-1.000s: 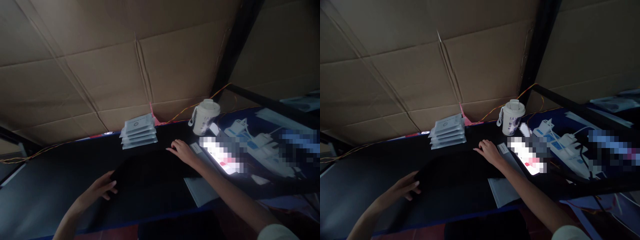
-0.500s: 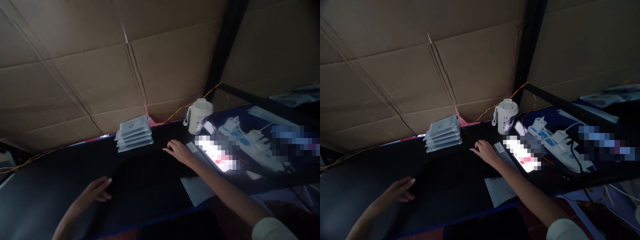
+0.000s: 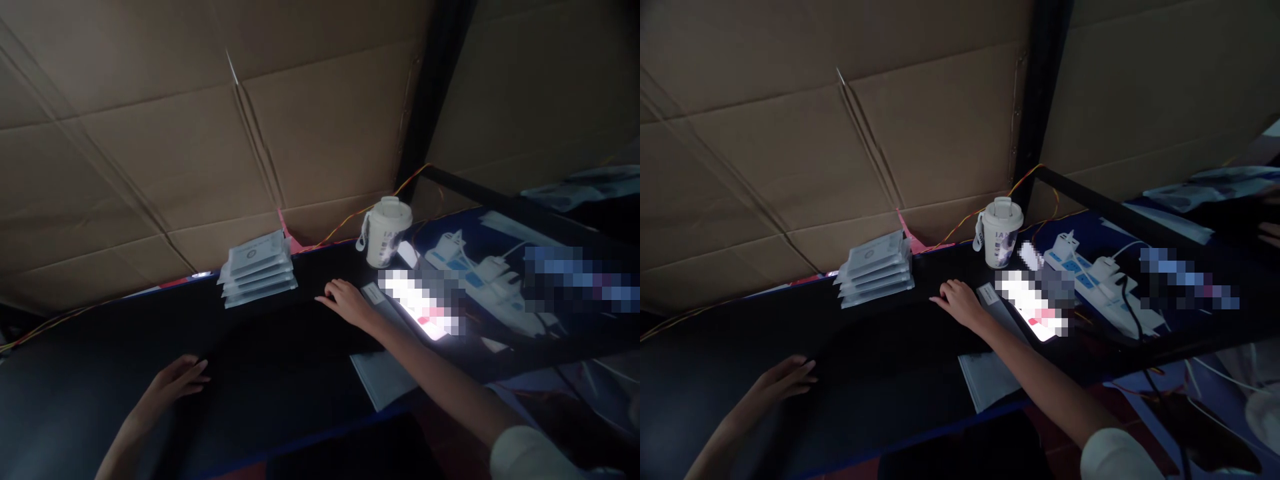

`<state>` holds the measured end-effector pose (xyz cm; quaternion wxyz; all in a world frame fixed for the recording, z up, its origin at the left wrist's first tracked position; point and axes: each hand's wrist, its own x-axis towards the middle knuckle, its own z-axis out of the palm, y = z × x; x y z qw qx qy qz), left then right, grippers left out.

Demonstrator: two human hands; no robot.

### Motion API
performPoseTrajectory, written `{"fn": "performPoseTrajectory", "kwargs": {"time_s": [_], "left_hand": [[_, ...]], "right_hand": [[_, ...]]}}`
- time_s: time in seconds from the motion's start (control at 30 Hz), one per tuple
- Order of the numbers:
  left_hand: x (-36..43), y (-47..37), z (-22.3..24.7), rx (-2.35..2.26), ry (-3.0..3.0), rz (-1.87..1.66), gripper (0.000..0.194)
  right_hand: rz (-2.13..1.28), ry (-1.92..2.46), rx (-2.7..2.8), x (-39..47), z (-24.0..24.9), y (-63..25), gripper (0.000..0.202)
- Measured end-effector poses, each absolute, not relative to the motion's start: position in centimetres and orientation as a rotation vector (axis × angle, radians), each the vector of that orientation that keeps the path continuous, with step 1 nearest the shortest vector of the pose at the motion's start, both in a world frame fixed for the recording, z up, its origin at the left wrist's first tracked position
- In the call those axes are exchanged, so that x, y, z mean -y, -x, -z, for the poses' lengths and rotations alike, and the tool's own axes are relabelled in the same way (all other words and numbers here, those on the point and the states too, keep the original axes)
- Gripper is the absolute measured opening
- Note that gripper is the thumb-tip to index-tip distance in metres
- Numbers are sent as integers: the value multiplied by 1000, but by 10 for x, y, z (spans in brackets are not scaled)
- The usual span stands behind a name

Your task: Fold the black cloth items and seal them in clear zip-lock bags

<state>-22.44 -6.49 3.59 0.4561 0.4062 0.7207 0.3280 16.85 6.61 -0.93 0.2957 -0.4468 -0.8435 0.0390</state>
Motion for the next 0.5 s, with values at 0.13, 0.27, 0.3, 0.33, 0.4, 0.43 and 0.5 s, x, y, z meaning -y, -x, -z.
{"fn": "performPoseTrajectory", "kwargs": {"time_s": [0.13, 0.27, 0.3, 0.33, 0.4, 0.43, 0.5], "left_hand": [[63, 218, -32, -1781, -928, -923, 54], [59, 211, -33, -1857, -923, -1037, 59], [58, 209, -36, -1867, -925, -1062, 59], [56, 205, -41, -1872, -929, -1086, 58], [51, 192, -58, -1868, -967, -1131, 58], [48, 183, -69, -1858, -1013, -1149, 57], [39, 159, -94, -1810, -1147, -1166, 53]], "right_hand": [[-119, 1197, 2237, -66, 10, -169, 24], [-153, 1211, 2226, -67, 11, -169, 25], [-165, 1213, 2223, -67, 10, -169, 25], [-178, 1213, 2220, -67, 10, -169, 25], [-209, 1212, 2208, -67, 9, -169, 25], [-226, 1211, 2198, -67, 9, -169, 25], [-264, 1210, 2169, -66, 7, -170, 25]]}}
